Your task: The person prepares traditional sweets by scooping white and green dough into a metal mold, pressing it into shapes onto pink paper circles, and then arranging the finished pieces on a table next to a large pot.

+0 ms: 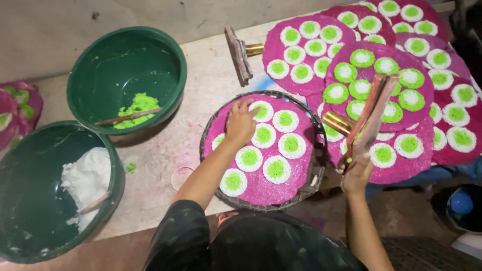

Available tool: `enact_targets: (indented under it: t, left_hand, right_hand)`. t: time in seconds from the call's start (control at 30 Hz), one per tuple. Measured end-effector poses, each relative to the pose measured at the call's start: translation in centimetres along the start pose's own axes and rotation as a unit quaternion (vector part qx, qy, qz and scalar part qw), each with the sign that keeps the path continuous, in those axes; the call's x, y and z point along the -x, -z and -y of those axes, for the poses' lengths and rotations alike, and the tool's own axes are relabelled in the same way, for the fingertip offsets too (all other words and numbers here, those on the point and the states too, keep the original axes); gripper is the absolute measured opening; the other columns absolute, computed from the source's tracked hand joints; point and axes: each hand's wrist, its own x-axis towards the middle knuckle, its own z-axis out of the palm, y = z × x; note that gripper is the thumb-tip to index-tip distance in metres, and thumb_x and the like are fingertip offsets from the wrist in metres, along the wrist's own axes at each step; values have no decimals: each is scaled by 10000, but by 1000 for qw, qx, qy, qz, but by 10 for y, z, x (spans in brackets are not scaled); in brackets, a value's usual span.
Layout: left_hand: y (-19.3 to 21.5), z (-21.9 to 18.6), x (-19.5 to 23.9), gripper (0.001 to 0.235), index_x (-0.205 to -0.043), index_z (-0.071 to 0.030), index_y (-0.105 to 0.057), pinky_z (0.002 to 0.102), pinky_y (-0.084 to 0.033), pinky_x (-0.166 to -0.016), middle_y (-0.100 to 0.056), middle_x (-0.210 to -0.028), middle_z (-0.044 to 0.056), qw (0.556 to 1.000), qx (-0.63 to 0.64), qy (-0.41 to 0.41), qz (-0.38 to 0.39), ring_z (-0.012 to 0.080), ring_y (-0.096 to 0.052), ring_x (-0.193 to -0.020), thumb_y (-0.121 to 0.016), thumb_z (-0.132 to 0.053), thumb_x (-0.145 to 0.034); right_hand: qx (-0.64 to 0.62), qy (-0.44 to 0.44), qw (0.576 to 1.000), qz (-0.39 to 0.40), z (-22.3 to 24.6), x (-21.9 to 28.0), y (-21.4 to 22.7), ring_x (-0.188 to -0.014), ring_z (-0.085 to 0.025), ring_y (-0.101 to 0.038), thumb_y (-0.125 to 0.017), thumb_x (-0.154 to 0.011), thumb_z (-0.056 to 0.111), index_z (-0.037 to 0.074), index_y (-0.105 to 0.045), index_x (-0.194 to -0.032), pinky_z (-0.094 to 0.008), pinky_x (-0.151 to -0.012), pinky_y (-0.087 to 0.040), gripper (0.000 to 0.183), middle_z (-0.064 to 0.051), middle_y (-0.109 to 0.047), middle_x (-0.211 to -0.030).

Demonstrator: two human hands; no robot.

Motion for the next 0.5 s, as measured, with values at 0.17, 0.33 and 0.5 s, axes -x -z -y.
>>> enact_targets:
  t: [0.17,0.33,0.5]
  left_hand:
    - [-4,-14,-5,478,-1234,-192,-743,537,-397,-1075,-520,-1449,102,1000,7,21,6,370,-410,-1346,-657,-76,-778]
    - [-14,-18,-3,507,-1303,-160,-695,540,-383,-1074,-507,-1451,124,998,-24,49,-1,377,-405,-1343,-667,-122,-799]
    - [-21,-19,-2,508,-1327,-185,-678,537,-361,-1123,-491,-1487,115,998,-23,56,-7,373,-400,-1373,-655,-123,-823]
  right_hand:
    - [-3,13,1000,12,0,-2,6,-600,-156,-501,-371,-1096,669,29,-526,-1020,-284,-521,-370,663,-60,-526,-745]
    - [4,2,1000,5,-2,0,15,-559,-160,-480,-368,-1092,646,31,-532,-1026,-290,-496,-358,639,-70,-525,-708]
    - [1,1,1000,13,-3,-2,27,-573,-156,-491,-356,-1111,630,30,-529,-1017,-286,-508,-361,632,-66,-524,-723]
